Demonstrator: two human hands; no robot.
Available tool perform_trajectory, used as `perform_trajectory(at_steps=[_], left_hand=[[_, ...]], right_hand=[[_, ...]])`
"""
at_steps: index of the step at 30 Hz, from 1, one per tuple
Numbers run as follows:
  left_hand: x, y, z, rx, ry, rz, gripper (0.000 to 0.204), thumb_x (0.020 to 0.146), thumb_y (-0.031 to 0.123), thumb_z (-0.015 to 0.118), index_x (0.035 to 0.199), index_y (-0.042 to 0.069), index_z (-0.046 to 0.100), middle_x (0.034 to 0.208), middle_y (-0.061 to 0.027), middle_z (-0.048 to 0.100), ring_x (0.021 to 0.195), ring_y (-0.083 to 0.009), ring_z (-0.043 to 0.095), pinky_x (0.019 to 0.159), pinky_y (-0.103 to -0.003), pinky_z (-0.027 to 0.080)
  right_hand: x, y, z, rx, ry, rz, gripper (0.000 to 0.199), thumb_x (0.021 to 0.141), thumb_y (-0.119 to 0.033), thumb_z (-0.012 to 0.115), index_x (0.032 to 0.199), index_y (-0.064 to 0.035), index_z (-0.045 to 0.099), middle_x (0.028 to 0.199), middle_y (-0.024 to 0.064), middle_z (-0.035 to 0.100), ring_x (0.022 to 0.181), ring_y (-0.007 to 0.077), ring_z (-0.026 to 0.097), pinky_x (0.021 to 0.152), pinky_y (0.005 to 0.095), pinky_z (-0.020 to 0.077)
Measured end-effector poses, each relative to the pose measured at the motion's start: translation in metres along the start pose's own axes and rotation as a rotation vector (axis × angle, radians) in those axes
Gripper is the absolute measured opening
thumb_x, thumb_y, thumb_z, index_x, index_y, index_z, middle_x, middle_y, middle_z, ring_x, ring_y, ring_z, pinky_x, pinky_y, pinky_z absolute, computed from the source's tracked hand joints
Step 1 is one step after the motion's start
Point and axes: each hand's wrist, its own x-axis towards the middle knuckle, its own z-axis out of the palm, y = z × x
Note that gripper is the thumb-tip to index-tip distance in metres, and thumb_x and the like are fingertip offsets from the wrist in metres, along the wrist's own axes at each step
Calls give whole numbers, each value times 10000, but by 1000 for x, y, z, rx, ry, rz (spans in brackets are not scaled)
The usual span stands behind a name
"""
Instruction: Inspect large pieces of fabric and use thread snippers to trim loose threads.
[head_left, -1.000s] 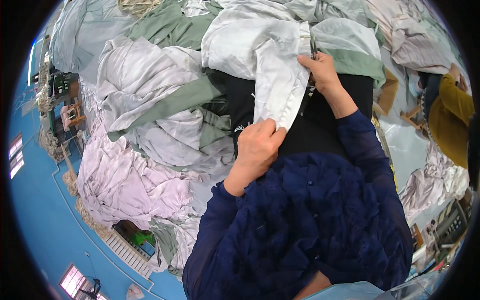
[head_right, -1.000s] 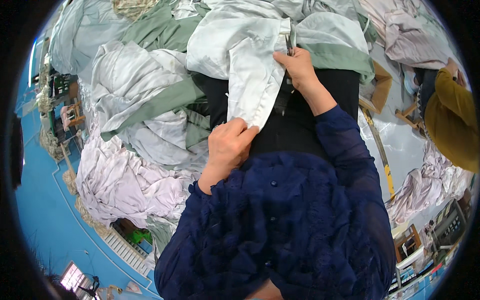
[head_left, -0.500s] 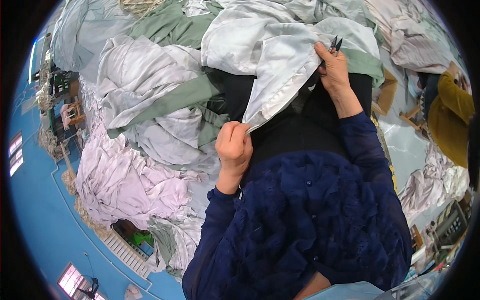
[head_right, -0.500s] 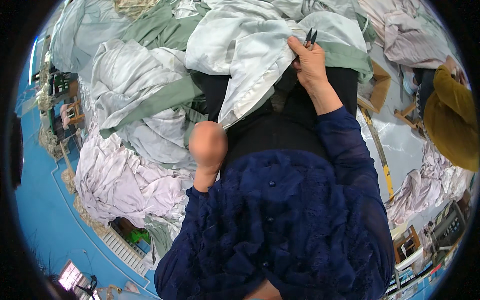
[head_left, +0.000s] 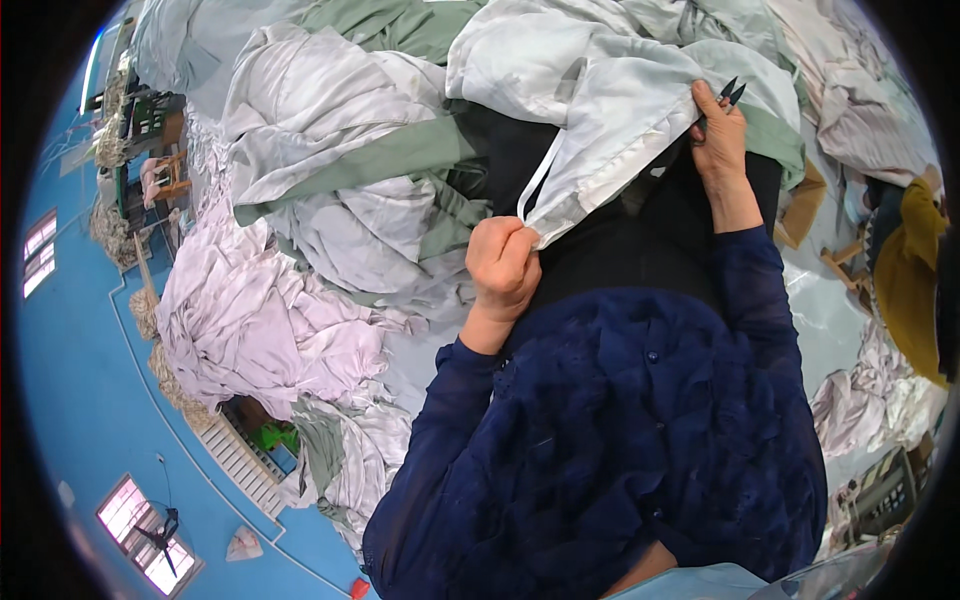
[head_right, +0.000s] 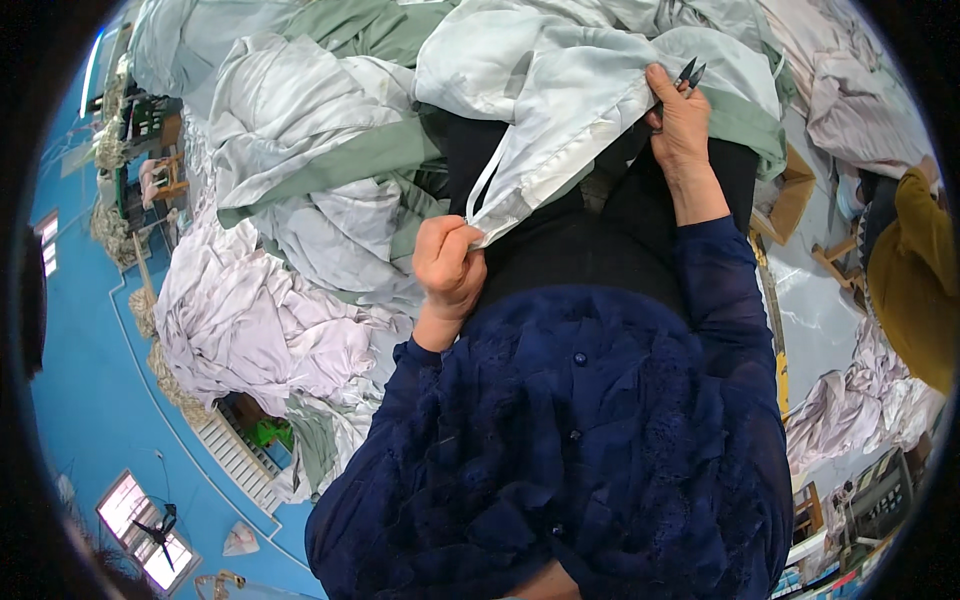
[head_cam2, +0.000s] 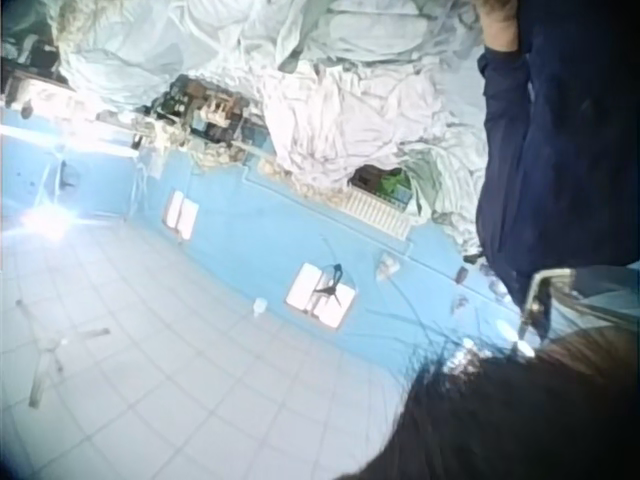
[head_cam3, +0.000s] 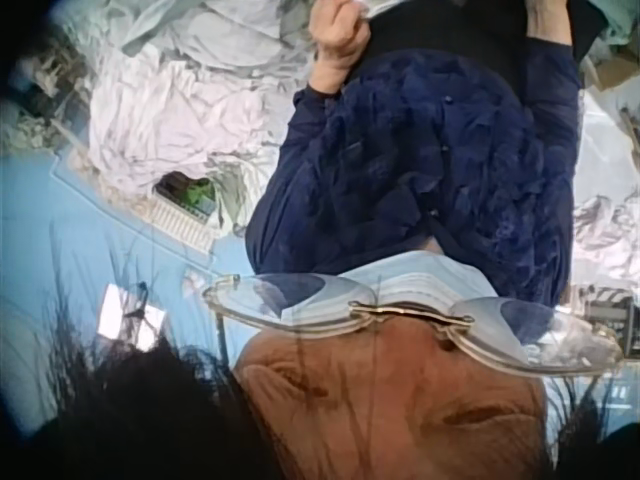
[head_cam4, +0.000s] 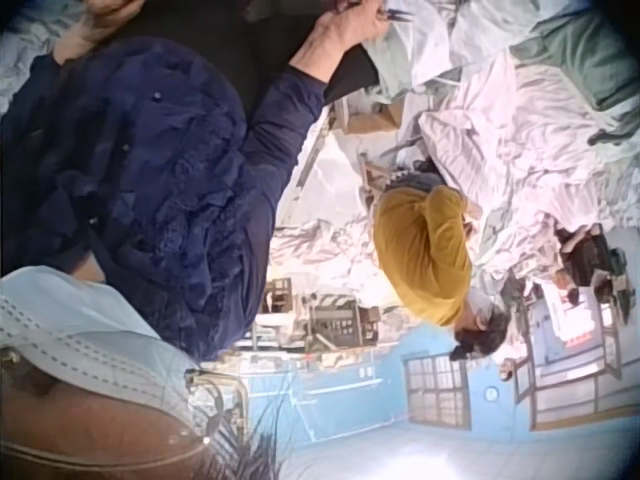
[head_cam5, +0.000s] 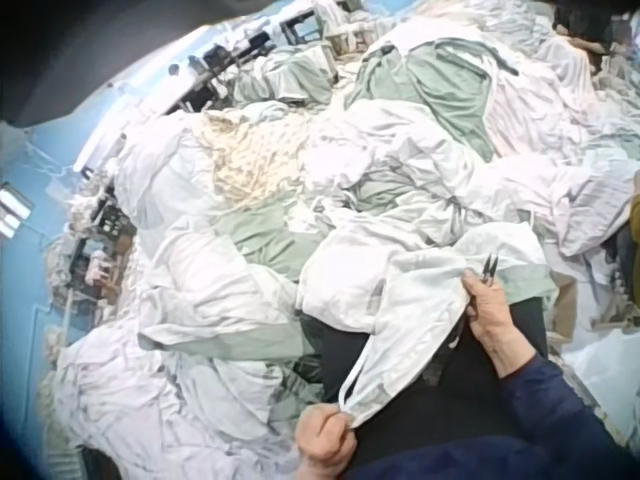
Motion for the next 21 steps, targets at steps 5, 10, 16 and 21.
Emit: perform_trajectory(at_steps=[5,10,16,21], left_hand=[[-2,-2,0,7,14,24,247,543,-77,640,759,39,612,809,-91,577,742,-288,593,644,-374,471],[-4,-3,2,-22,71,26,247,534,-83,631,746,39,606,791,-87,577,715,-287,591,634,-374,472],[2,1,2,-47,66,35,240,530,-78,629,738,37,599,785,-93,575,705,-287,589,623,-372,472],[2,-1,1,-32,60,36,236,533,-73,628,739,38,599,782,-95,572,702,-289,586,616,-374,466]], right_hand=[[-2,1,2,-12,36,-9,143,885,-152,742,877,-105,607,767,-39,616,550,51,516,400,198,320],[6,3,-6,-1,34,-22,151,881,-152,747,872,-106,603,770,-40,619,551,48,513,403,197,314],[5,-2,-13,-315,16,-38,157,884,-185,740,888,-61,643,723,-28,625,552,56,524,418,230,322],[-33,5,-5,-1401,-273,-387,315,843,-272,739,953,11,656,670,86,626,620,117,603,566,292,466]])
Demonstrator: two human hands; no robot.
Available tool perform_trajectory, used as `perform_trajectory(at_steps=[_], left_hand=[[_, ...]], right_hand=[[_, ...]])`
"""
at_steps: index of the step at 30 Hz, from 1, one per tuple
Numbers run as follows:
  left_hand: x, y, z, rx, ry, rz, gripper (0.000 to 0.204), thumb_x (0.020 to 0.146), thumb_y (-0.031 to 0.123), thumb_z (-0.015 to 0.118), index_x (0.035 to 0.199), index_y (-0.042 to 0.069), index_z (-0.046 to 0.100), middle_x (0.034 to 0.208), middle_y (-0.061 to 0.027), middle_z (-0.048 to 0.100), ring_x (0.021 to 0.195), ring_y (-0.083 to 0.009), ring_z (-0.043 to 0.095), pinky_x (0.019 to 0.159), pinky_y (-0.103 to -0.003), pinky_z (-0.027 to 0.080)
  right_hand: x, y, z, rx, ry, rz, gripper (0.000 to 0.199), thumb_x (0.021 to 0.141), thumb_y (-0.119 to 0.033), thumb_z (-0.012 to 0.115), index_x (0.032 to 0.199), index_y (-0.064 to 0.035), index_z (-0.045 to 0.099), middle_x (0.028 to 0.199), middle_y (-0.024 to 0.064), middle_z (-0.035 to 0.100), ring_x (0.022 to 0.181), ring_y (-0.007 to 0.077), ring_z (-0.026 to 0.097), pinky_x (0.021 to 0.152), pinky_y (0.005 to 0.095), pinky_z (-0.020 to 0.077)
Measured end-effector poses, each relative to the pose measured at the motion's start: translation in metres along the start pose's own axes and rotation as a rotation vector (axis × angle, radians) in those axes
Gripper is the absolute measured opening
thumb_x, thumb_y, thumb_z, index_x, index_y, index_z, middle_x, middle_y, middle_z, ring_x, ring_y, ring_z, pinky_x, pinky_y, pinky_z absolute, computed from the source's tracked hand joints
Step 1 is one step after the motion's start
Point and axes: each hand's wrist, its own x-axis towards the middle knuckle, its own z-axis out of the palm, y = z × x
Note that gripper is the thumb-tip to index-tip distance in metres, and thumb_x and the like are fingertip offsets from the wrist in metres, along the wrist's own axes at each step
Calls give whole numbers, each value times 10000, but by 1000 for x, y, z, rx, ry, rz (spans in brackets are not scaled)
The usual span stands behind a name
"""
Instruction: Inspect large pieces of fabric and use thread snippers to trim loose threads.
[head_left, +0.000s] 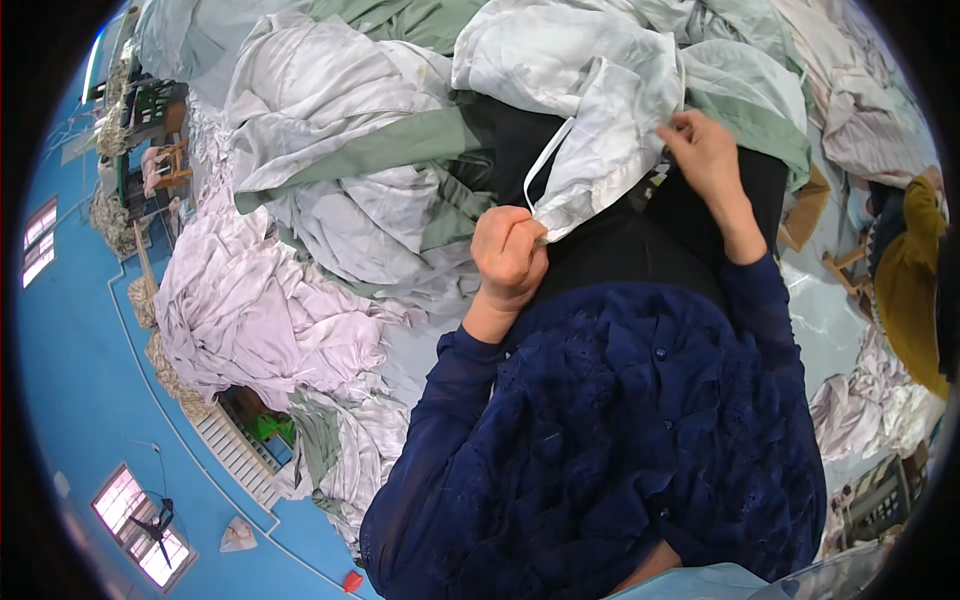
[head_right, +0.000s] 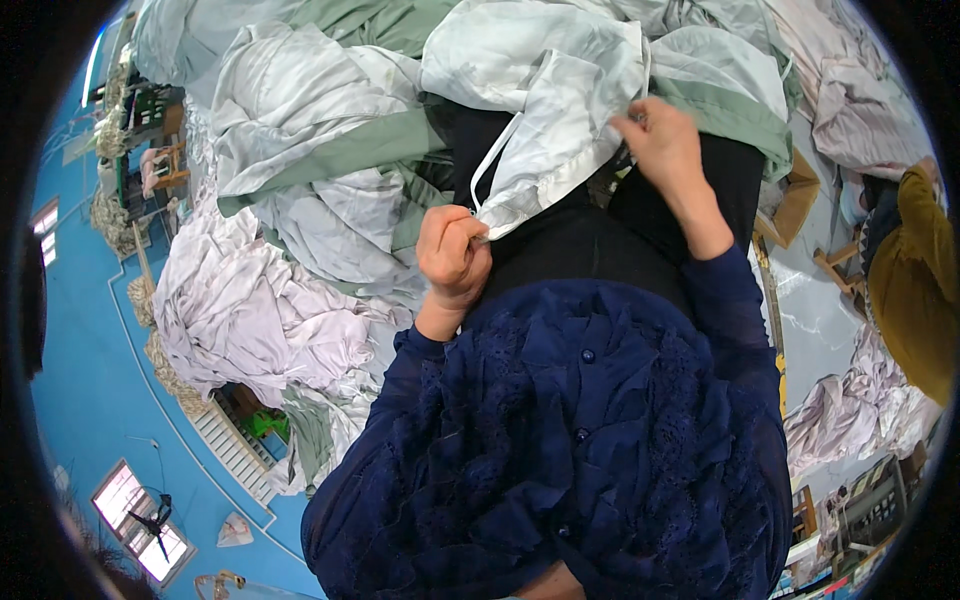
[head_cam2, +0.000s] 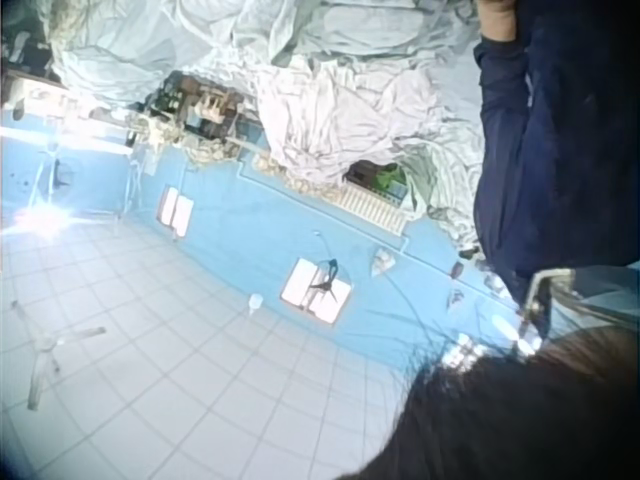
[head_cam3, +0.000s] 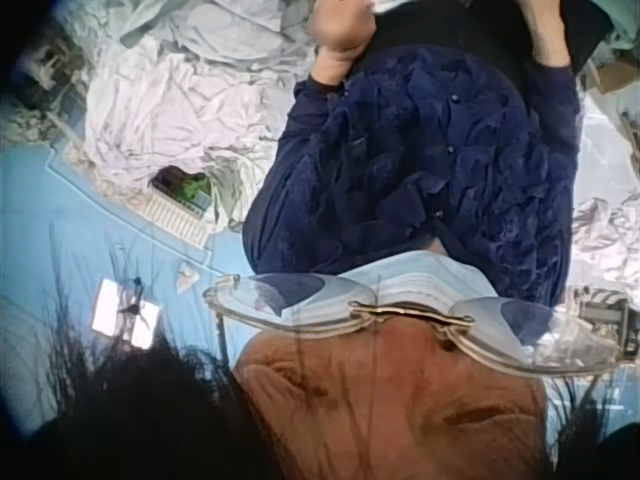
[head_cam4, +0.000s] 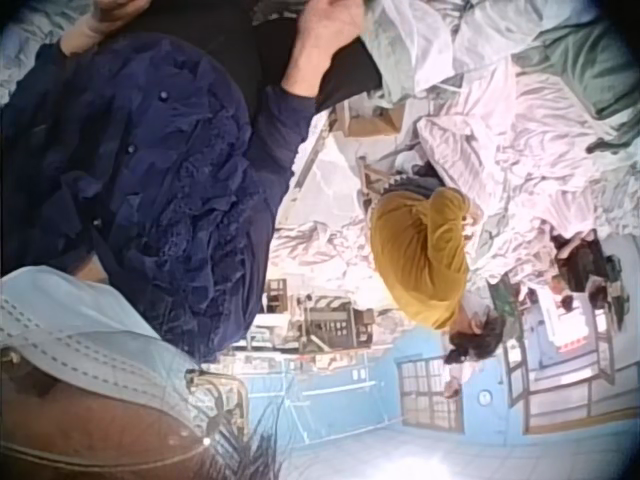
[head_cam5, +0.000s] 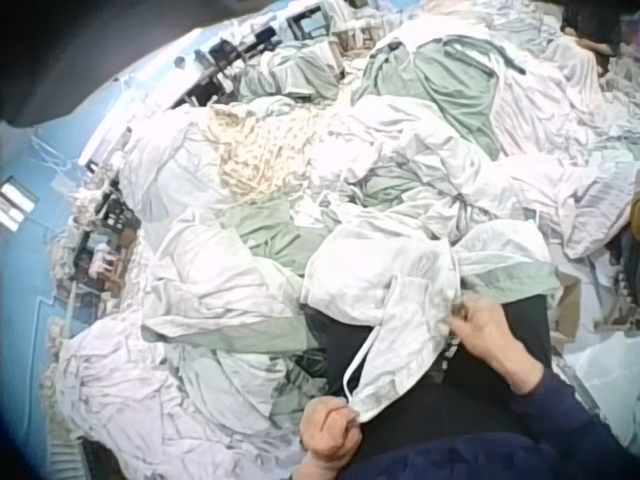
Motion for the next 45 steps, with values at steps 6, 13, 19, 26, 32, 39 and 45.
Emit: perform_trajectory(at_steps=[6,13,19,26,32,39,45], left_hand=[[-1,-1,0,9,-19,-16,232,533,-70,625,732,45,594,779,-93,564,698,-290,583,607,-378,461],[0,2,3,1,-13,-35,236,537,-77,613,734,50,588,777,-95,562,694,-291,580,604,-379,460],[-4,1,5,-16,3,-90,234,554,-97,634,728,50,579,778,-101,561,678,-289,572,583,-367,458],[-2,-2,4,-7,22,-104,219,581,-94,667,723,47,580,780,-103,567,678,-287,577,582,-363,463],[0,-1,7,-34,32,-80,212,602,-96,669,735,48,587,784,-100,576,670,-278,579,564,-351,459],[3,10,8,-70,72,-137,222,629,-109,663,755,60,593,784,-93,583,652,-254,577,528,-329,444],[9,6,9,-84,83,-166,205,644,-87,666,758,65,591,794,-97,592,649,-253,574,537,-327,450]], right_hand=[[-37,-74,0,577,-291,-152,239,785,-15,761,1014,-61,708,811,-6,600,694,77,514,629,222,423],[-36,-94,10,406,-414,-494,355,690,-7,798,1021,-91,703,833,40,561,734,188,581,644,289,469],[-32,-88,19,327,-412,-622,291,689,40,747,946,-55,650,827,76,544,728,236,582,630,347,463],[-28,-74,2,455,-280,-448,156,780,31,672,885,-16,565,798,89,542,663,241,547,596,329,431],[-33,-96,3,429,-363,-615,335,699,35,746,1004,-80,671,848,70,582,722,233,605,633,317,485],[-33,-96,15,410,-391,-692,250,689,32,713,919,-49,659,822,67,584,691,244,597,596,338,471],[-30,-81,-5,497,-312,-522,131,765,9,674,890,-19,647,793,78,587,681,214,594,591,301,448]])
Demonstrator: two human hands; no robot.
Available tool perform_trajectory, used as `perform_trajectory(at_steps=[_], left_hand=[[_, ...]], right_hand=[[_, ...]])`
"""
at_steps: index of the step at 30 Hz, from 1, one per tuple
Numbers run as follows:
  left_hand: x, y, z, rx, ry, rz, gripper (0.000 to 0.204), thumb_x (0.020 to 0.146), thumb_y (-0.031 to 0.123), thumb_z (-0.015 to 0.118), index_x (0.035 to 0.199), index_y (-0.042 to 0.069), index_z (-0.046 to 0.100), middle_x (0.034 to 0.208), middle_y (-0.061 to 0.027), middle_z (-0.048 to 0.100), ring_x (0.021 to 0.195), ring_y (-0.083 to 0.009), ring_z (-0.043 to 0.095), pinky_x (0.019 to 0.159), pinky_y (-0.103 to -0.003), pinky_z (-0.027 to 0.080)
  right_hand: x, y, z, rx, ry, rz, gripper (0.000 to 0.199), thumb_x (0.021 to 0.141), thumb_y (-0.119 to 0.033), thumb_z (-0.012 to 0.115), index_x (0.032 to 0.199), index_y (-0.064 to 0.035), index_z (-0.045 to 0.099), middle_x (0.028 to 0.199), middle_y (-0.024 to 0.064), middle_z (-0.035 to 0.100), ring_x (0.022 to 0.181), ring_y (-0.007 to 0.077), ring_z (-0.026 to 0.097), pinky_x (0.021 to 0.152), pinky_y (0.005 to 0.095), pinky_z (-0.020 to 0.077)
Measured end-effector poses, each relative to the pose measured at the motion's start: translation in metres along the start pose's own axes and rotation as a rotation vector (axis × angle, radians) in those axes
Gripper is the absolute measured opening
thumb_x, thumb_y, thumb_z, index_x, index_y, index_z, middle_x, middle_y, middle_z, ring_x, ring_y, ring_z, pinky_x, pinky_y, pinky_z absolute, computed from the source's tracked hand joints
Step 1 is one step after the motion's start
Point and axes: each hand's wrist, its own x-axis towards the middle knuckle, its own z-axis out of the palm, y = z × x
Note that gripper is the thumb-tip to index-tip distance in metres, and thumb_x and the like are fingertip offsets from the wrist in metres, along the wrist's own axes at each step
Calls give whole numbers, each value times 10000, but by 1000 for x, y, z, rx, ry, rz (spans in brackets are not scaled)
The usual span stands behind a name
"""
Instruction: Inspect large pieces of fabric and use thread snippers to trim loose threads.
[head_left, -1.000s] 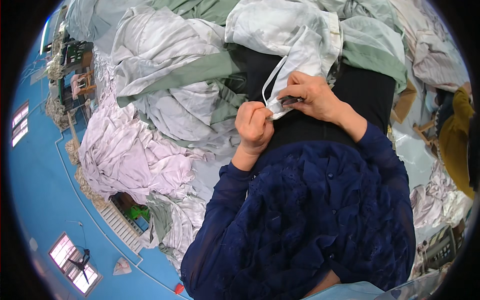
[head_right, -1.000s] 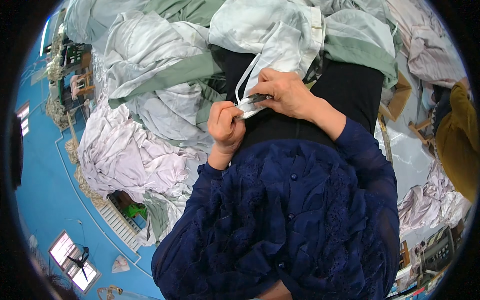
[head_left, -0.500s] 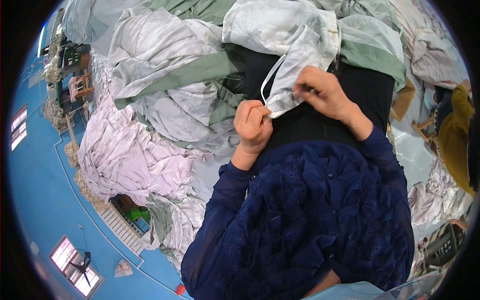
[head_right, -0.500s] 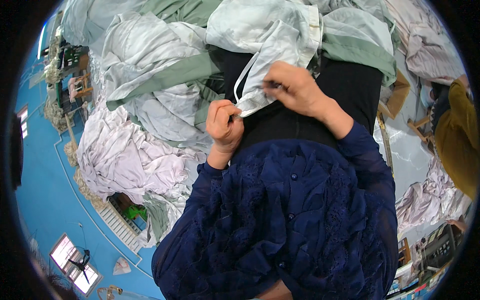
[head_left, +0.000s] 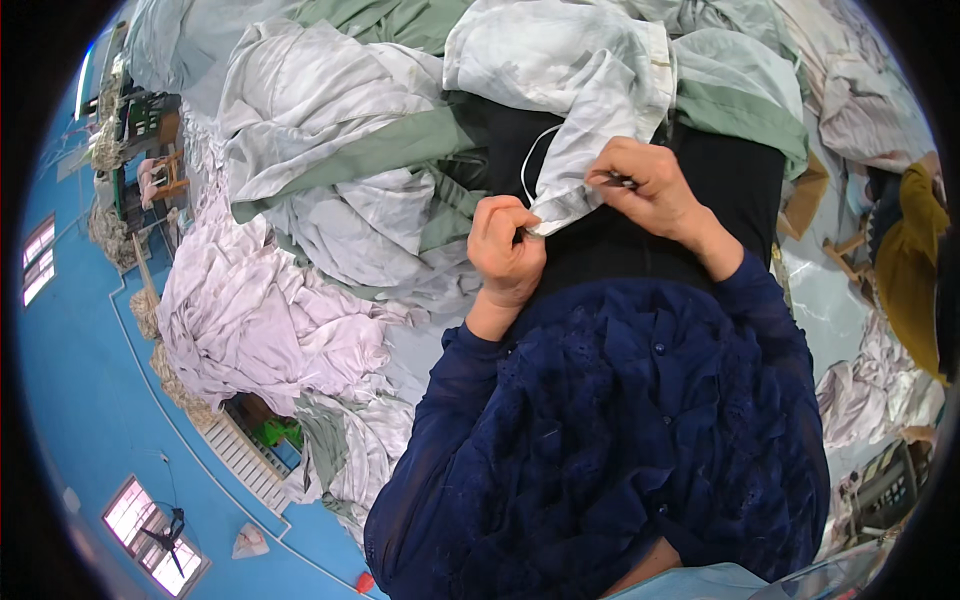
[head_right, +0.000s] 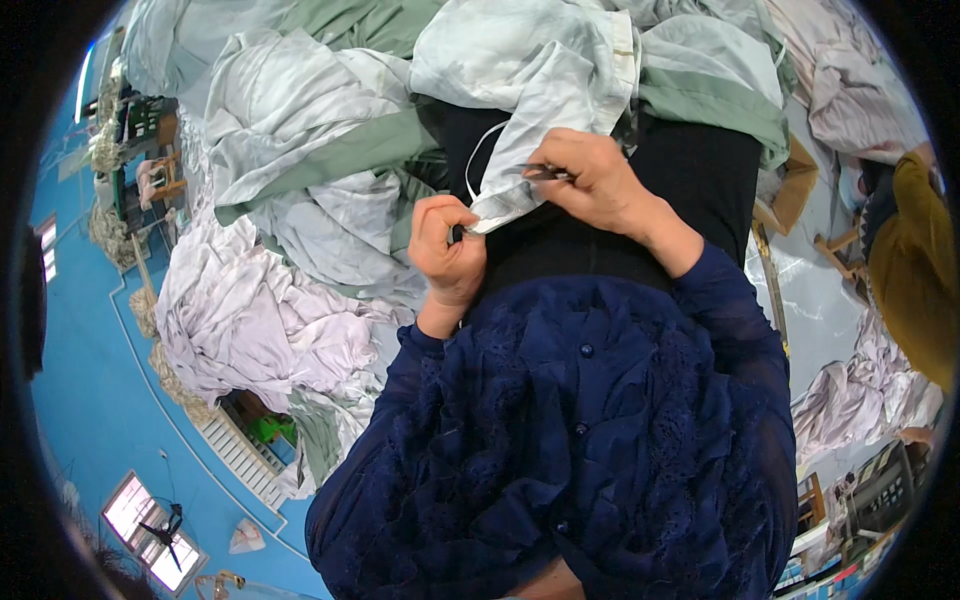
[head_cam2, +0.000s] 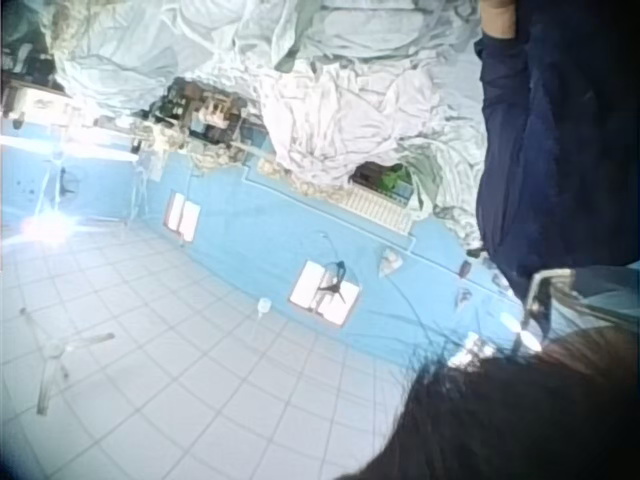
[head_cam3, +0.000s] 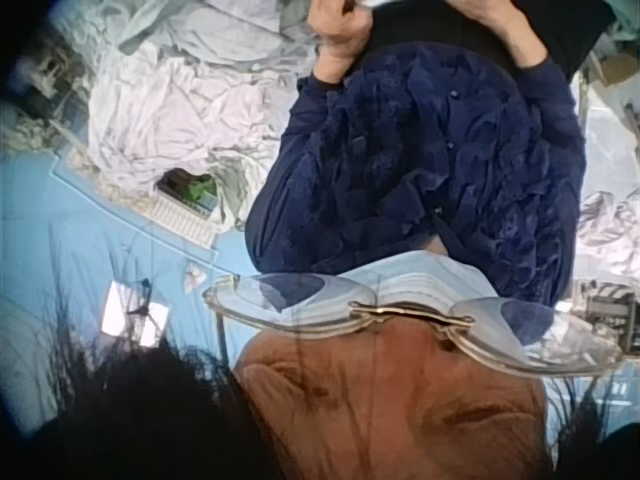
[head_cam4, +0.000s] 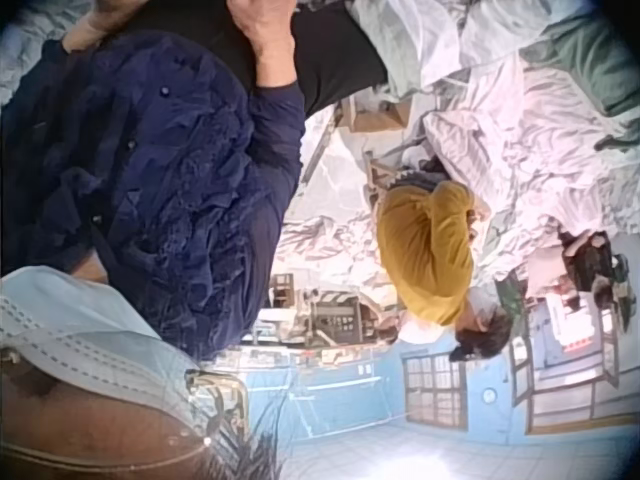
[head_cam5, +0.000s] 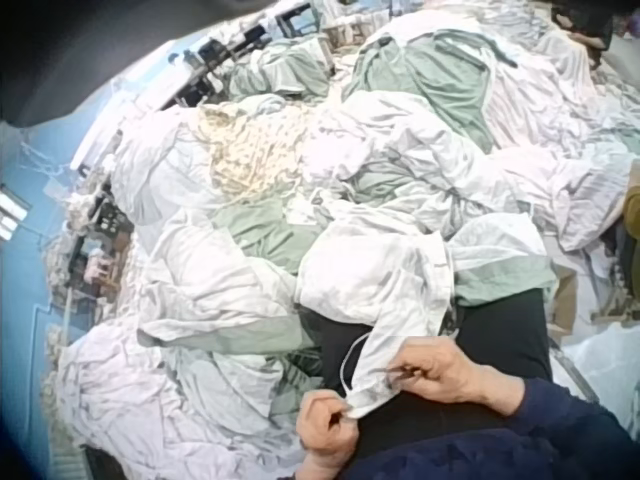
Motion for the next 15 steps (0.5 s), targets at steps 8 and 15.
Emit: perform_trajectory(at_steps=[8,15], left_hand=[[11,-1,-6,-28,20,-64,180,661,-61,662,776,65,602,812,-103,604,666,-243,578,562,-318,460],[37,-2,13,-105,-65,-77,166,675,-48,671,779,60,599,837,-109,609,710,-248,592,621,-314,477]], right_hand=[[-78,-13,-96,48,589,267,47,923,-4,622,954,2,658,849,-4,597,665,53,489,576,192,333],[-206,4,-198,-56,1108,311,134,937,-62,657,1040,20,683,769,-39,547,624,28,414,548,190,274]])
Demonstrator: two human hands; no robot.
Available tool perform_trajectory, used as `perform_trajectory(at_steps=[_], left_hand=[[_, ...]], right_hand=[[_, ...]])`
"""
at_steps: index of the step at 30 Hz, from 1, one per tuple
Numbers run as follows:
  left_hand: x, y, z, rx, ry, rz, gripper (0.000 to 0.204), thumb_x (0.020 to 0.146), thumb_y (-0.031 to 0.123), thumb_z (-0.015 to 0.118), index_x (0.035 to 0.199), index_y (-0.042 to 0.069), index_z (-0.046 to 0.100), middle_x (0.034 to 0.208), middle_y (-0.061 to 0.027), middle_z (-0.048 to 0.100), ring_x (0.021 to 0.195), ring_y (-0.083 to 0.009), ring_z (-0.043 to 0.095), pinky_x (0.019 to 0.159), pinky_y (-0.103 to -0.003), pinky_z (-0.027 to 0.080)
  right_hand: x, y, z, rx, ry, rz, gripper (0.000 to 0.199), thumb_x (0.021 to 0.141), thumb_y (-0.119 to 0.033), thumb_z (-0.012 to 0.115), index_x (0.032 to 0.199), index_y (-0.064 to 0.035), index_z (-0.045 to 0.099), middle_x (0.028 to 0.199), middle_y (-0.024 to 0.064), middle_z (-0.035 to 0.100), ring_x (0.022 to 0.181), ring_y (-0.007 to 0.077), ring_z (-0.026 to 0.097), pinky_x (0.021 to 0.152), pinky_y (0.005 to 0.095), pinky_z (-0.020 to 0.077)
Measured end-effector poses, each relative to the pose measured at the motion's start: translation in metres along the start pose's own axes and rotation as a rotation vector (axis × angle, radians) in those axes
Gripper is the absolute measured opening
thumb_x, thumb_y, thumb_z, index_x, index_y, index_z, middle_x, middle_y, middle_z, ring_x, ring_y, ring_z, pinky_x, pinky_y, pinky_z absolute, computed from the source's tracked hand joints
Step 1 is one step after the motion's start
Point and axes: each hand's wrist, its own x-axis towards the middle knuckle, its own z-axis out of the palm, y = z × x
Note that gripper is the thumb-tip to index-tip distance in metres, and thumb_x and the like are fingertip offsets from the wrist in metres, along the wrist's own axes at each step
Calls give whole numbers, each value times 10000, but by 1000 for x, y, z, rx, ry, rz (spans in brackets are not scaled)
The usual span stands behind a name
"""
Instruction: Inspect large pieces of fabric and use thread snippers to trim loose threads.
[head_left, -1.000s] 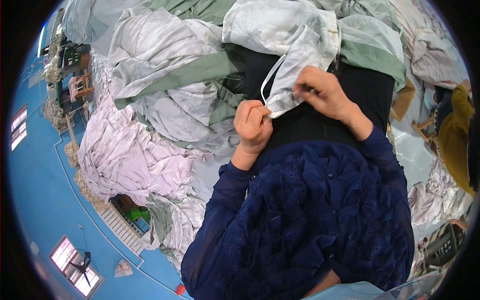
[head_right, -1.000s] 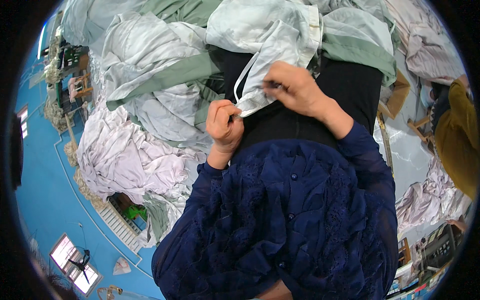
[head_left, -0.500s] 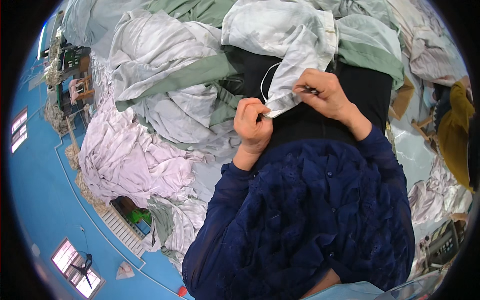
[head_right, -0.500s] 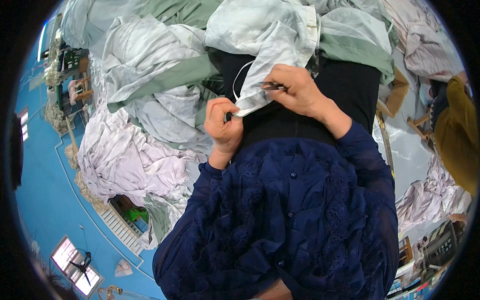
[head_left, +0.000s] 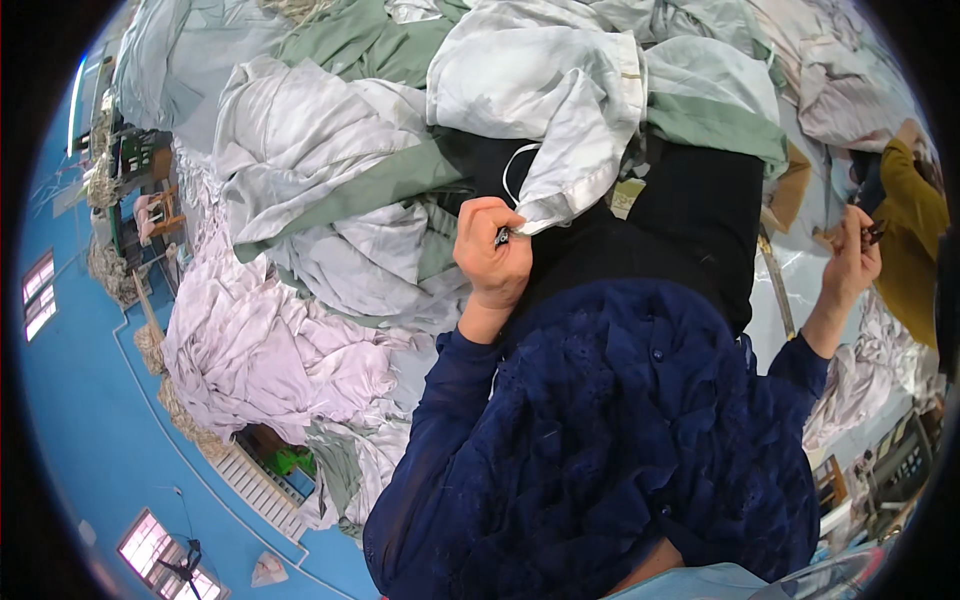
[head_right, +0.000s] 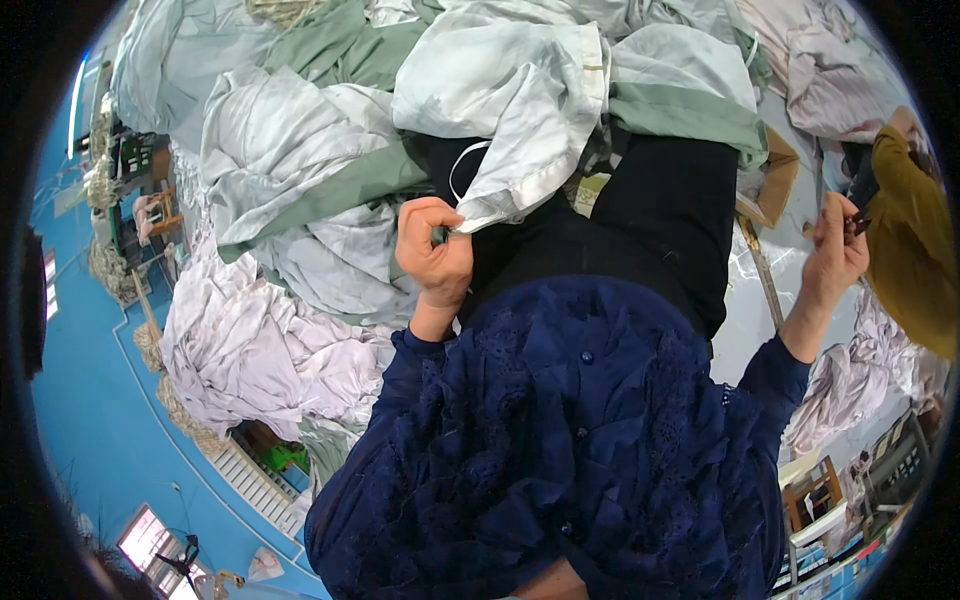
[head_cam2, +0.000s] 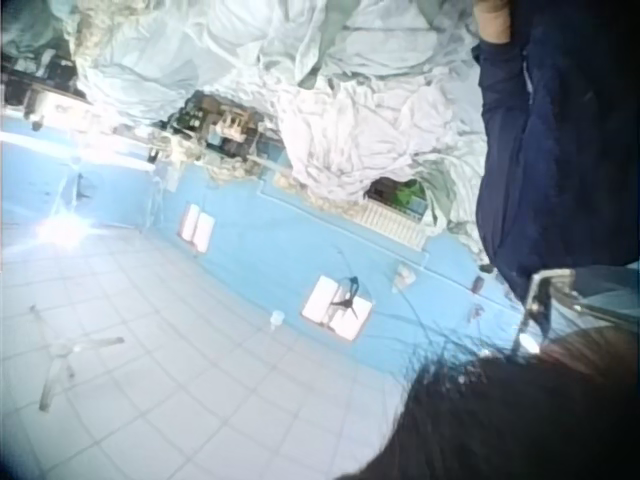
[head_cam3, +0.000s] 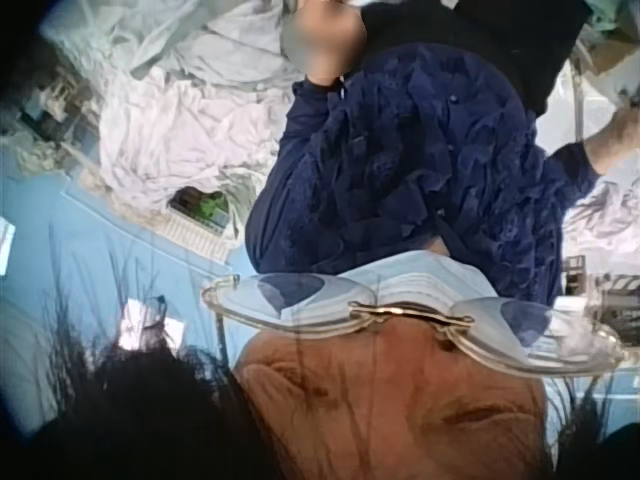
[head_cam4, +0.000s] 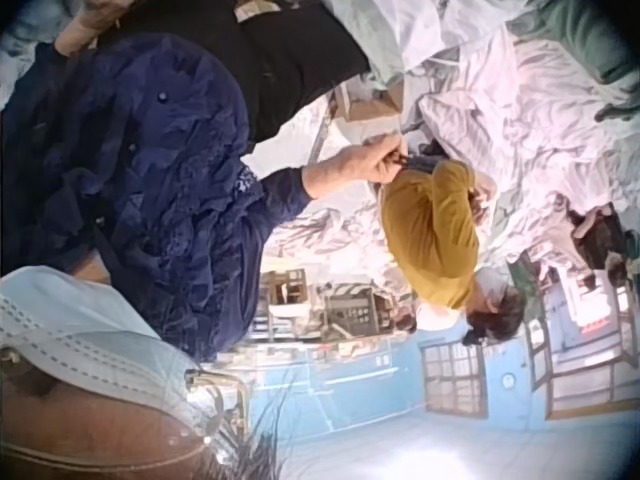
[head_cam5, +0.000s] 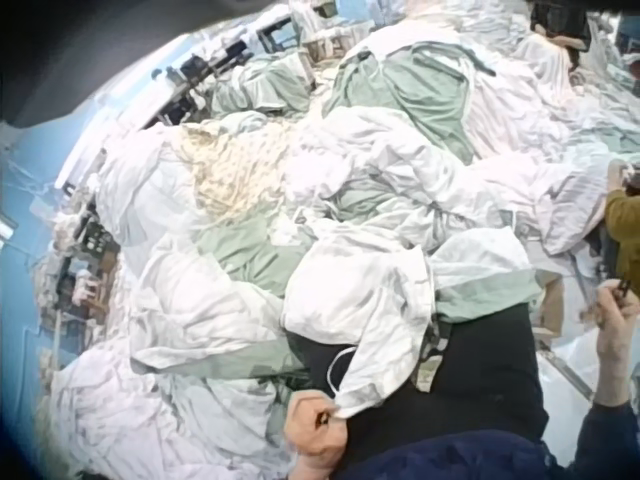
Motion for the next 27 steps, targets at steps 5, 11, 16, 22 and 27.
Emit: perform_trajectory(at_steps=[5,11,16,22,27], left_hand=[[24,7,2,-25,-6,81,194,690,-83,655,818,51,598,861,-108,623,736,-255,605,649,-317,489],[52,18,29,-284,-111,-100,204,753,-100,654,911,20,605,871,-90,655,732,-179,632,675,-280,512],[65,39,52,-358,-173,-65,253,767,-104,671,984,12,613,870,-40,655,749,-98,602,699,-234,496],[85,60,72,-452,-231,-72,238,759,-64,665,977,18,616,824,-88,656,694,-160,644,648,-272,525],[93,56,84,-496,-378,-179,215,746,-40,680,940,21,612,799,-107,648,678,-208,636,617,-309,493]], right_hand=[[24,33,-76,-524,107,-109,232,946,-105,658,1150,5,672,840,-13,625,709,40,511,633,180,422],[4,-12,-35,-579,10,27,489,924,-4,610,1398,-59,508,1198,72,621,925,86,590,744,207,488],[-51,-78,163,-85,-546,-15,686,729,77,731,1367,-61,522,1245,46,617,657,20,523,612,175,451],[-44,-65,229,0,-729,-130,345,790,49,699,1125,-32,678,961,16,681,674,34,553,593,194,440],[-12,-110,214,54,-623,111,178,887,32,567,1023,-1,678,739,-33,606,610,34,515,567,190,410]])
